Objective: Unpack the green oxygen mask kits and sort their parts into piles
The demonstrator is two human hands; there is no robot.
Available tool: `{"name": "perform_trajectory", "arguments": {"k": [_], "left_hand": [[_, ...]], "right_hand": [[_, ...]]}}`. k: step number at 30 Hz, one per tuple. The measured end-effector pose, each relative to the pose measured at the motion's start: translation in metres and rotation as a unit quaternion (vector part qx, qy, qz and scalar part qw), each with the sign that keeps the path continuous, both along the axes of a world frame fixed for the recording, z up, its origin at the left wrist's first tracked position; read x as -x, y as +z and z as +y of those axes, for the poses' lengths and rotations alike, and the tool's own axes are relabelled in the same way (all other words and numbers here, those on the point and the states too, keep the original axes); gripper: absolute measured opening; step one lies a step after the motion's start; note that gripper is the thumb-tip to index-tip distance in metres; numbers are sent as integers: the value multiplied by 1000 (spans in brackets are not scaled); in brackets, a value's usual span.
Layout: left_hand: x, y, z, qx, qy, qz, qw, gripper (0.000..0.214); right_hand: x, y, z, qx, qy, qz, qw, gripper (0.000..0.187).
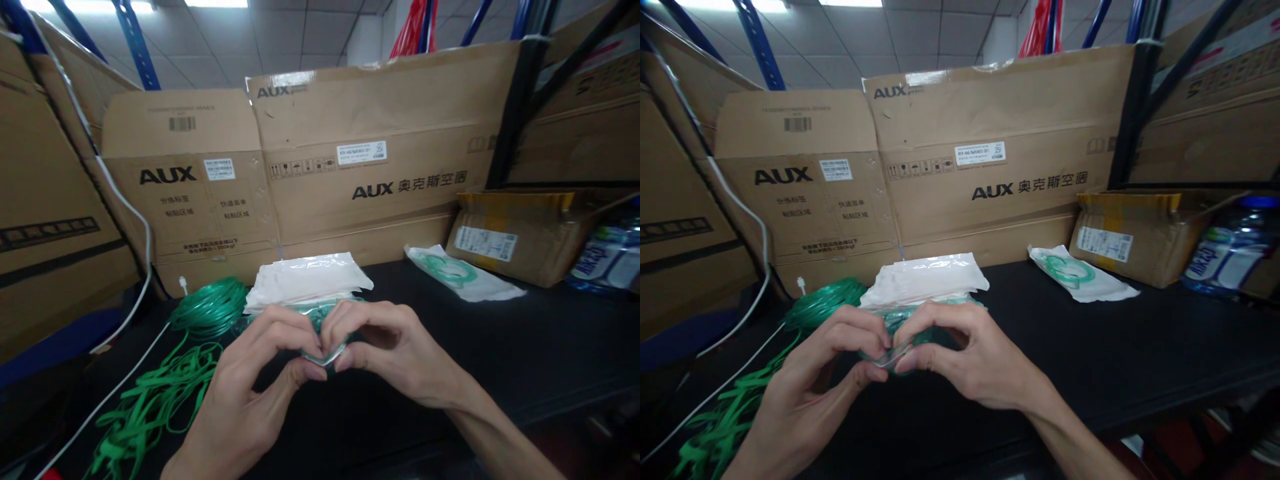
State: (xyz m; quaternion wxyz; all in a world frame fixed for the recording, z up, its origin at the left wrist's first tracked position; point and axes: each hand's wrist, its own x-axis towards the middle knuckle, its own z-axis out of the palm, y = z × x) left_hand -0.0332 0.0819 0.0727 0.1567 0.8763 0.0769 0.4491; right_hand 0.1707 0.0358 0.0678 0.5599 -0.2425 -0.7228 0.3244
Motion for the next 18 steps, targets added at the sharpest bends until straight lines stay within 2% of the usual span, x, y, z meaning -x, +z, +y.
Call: {"name": "perform_trajectory", "arguments": {"k": [3, 6, 11, 18], "left_hand": [[1, 2, -1, -10, 13, 17, 1000, 17], [2, 3, 0, -30, 24, 35, 999, 22], [4, 0, 1, -40, 22, 6, 999, 20], [2, 0, 2, -74, 64, 9, 995, 26]], "right_hand": [[1, 1, 0, -26, -12, -28, 999, 11], [2, 0, 0, -57, -19, -39, 997, 7], [2, -2, 3, -98, -27, -34, 994, 8], [3, -1, 3, -189, -56, -67, 978, 10]]}}
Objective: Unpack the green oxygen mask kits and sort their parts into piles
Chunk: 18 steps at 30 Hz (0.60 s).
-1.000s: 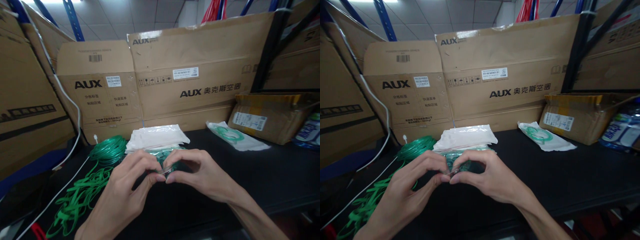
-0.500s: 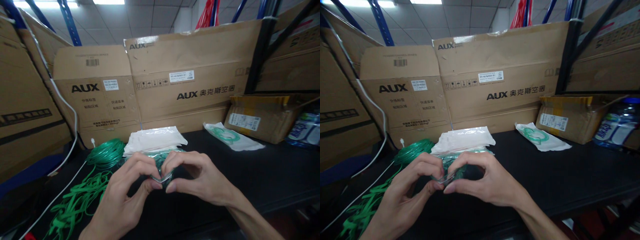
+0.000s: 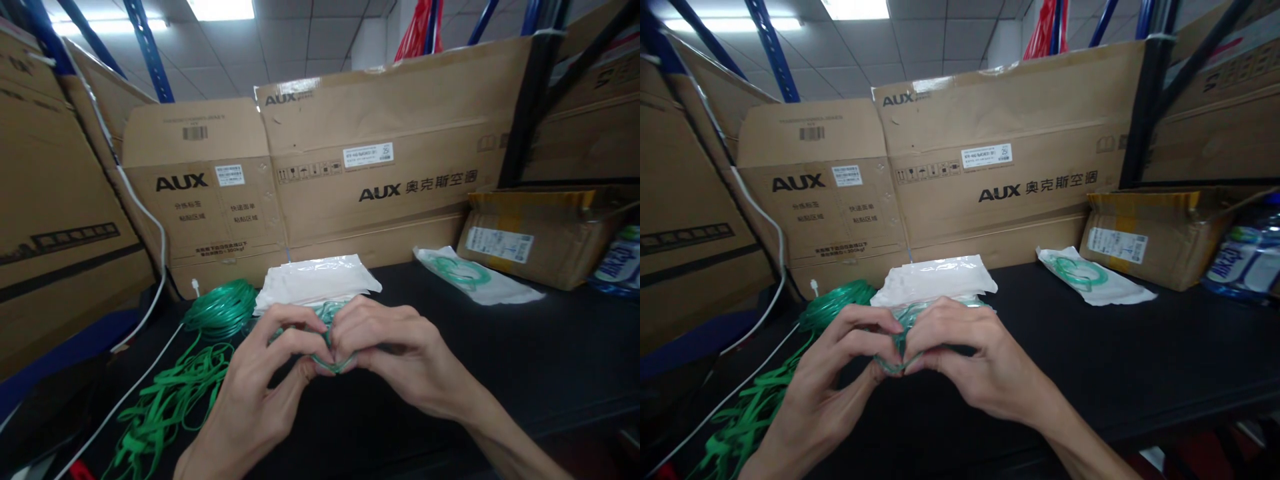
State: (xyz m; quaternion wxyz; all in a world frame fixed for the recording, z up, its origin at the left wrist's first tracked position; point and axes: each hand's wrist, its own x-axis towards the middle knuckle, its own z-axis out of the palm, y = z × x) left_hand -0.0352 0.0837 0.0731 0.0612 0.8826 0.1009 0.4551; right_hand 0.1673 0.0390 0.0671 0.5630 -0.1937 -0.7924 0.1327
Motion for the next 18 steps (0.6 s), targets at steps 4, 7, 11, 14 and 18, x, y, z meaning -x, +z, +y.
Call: {"name": "perform_trajectory", "arguments": {"k": [4, 7, 11, 14, 18], "left_hand": [[1, 0, 2, -11, -5, 2, 1000, 28], [2, -1, 3, -5, -7, 7, 1000, 29], [3, -2, 5, 13, -17, 5, 1000, 29], [5, -2, 6, 22, -24, 8, 999, 28], [5, 0, 7, 21, -35, 8, 999, 25]], "right_hand": [[2, 1, -1, -25, -18, -13, 999, 14], [4, 1, -1, -24, -18, -14, 999, 15], [5, -1, 0, -12, -4, -12, 1000, 15], [6, -2, 1, 5, 3, -8, 1000, 15], [7, -4, 1, 32, 9, -6, 999, 16]]}}
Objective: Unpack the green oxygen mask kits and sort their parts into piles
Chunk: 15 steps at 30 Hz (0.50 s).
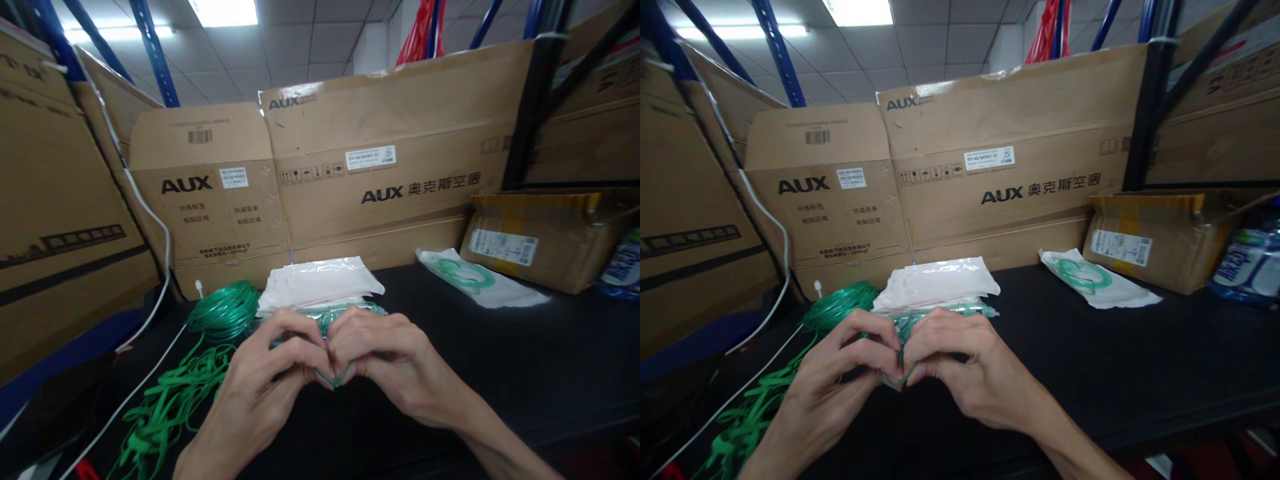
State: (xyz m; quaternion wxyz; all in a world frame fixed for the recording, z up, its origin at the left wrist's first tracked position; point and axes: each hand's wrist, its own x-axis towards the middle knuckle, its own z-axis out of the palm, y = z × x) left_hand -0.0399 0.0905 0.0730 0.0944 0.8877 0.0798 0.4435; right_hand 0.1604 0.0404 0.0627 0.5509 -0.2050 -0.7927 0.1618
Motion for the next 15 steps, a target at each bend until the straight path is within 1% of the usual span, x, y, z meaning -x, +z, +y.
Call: {"name": "perform_trajectory", "arguments": {"k": [3, 5, 6, 9, 12, 15], "left_hand": [[0, 0, 2, -11, 7, -19, 1000, 25], [0, 0, 3, -19, 24, -34, 999, 26], [1, 0, 3, -22, 34, -38, 998, 26], [2, 1, 2, -33, 54, -44, 997, 24], [2, 2, 1, -51, 60, -43, 996, 18], [1, 2, 2, -65, 69, -35, 995, 18]], "right_hand": [[1, -1, 2, 0, -19, 12, 1000, 13], [2, -2, 4, -6, -34, 29, 999, 6], [1, -2, 5, -7, -41, 39, 998, 7], [-1, -2, 7, -1, -73, 47, 996, 26], [-4, -4, 7, -9, -101, 23, 995, 30], [-5, -8, 8, -37, -120, -1, 992, 37]]}}
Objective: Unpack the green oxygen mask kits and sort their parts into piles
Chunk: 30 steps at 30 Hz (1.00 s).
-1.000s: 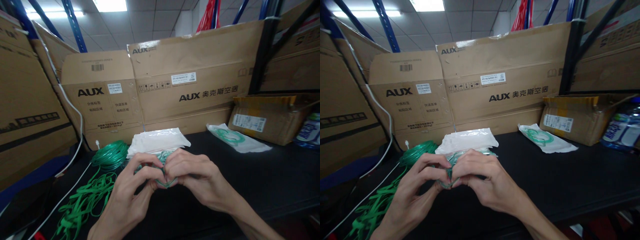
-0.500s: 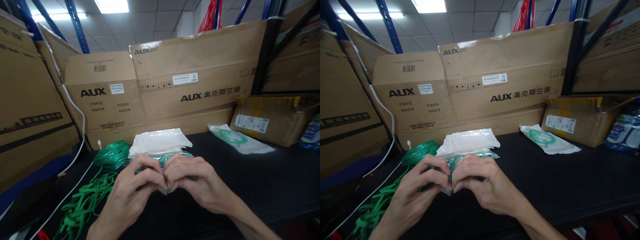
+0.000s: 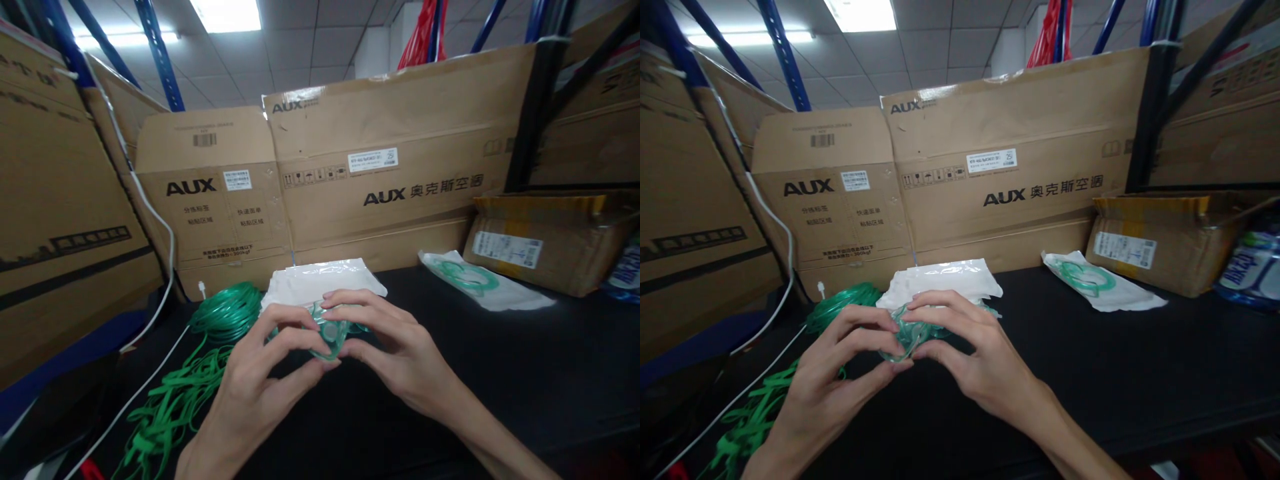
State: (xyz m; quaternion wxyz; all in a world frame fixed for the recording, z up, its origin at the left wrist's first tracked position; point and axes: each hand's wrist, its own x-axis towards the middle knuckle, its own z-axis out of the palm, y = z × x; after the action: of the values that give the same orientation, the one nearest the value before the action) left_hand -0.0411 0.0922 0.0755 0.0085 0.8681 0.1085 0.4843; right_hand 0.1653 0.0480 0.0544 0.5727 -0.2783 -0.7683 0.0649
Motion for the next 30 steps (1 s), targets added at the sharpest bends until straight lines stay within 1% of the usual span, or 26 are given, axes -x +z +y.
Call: {"name": "perform_trajectory", "arguments": {"k": [5, 7, 9, 11, 14, 17, 19, 22, 25, 27, 30], "left_hand": [[-5, -5, -2, -10, 32, -12, 999, 20], [-9, -7, -4, -3, 40, -23, 999, 19], [-15, -9, -6, 18, 46, -35, 998, 16], [-19, -11, -7, 54, 59, -42, 996, 11], [-21, -11, -6, 123, 78, -21, 989, 7], [-20, -11, -4, 199, 85, 10, 976, 12], [-18, -11, -3, 256, 86, 17, 963, 19], [-17, -9, -1, 342, 91, 12, 935, 28], [-15, -9, 1, 407, 79, -9, 910, 32], [-14, -10, 1, 430, 65, -22, 900, 33], [-13, -11, 3, 444, 57, -26, 894, 35]], "right_hand": [[5, -7, 4, -40, -51, -34, 997, 58], [8, -10, 6, -54, -73, -35, 995, 67], [9, -13, 8, -64, -93, -29, 993, 70], [10, -15, 9, -71, -110, -24, 991, 66], [10, -17, 11, -83, -115, -38, 989, 53], [10, -17, 14, -95, -99, -57, 989, 47], [11, -16, 15, -95, -91, -64, 989, 45], [11, -16, 16, -58, -99, -70, 991, 43], [11, -15, 16, 16, -123, -65, 990, 44], [11, -15, 15, 51, -120, -49, 990, 44], [11, -14, 14, 53, -102, -25, 993, 37]]}}
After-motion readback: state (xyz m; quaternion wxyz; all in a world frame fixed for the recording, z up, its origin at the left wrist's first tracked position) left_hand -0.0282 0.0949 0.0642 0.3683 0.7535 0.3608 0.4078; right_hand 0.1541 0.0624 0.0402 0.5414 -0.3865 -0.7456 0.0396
